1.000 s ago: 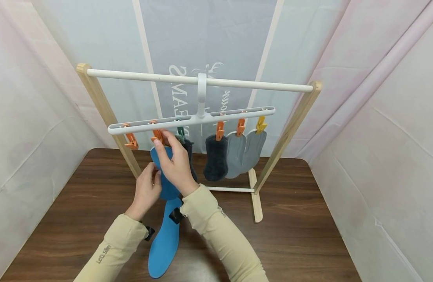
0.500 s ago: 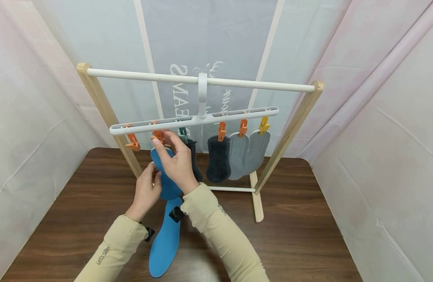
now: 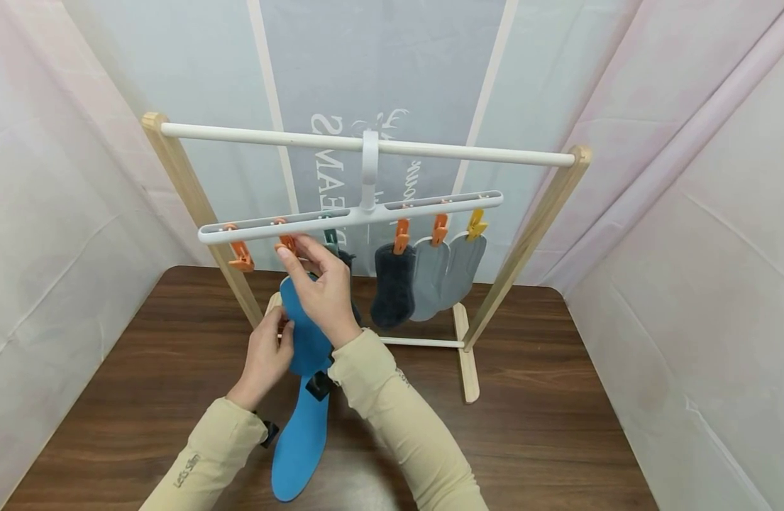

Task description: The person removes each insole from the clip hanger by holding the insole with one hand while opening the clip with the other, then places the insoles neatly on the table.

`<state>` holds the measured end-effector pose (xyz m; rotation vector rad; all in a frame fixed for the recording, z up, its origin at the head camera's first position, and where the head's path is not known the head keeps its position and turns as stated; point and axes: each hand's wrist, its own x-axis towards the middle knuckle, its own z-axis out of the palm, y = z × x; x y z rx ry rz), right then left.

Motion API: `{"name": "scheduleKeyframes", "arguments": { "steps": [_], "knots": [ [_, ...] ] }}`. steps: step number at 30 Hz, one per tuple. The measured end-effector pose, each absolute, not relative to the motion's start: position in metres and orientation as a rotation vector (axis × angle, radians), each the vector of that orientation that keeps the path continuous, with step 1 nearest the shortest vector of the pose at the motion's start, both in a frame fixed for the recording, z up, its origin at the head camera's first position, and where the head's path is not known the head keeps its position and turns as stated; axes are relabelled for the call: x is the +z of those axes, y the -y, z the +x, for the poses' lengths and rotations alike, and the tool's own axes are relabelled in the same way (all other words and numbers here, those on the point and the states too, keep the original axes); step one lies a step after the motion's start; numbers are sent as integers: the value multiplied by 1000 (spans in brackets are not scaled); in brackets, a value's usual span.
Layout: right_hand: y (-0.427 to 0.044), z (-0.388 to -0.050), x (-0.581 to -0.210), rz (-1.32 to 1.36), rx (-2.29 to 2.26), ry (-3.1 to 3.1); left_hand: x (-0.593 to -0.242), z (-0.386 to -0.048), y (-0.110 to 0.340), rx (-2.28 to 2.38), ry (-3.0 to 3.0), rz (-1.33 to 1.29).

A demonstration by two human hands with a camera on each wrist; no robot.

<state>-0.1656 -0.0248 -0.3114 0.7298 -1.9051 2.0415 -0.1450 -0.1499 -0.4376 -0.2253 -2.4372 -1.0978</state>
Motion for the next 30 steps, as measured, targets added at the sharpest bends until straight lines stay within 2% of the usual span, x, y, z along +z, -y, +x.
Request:
{"name": "scheduleKeyframes", "arguments": {
  "steps": [10, 30],
  "knots": [
    [28, -184, -337, 725, 2108, 1900, -444, -142, 152, -1119, 2459, -227],
    [30, -188, -336, 861, 2124, 1816, -451, -137, 159, -1137, 2448, -178]
  ]
}}
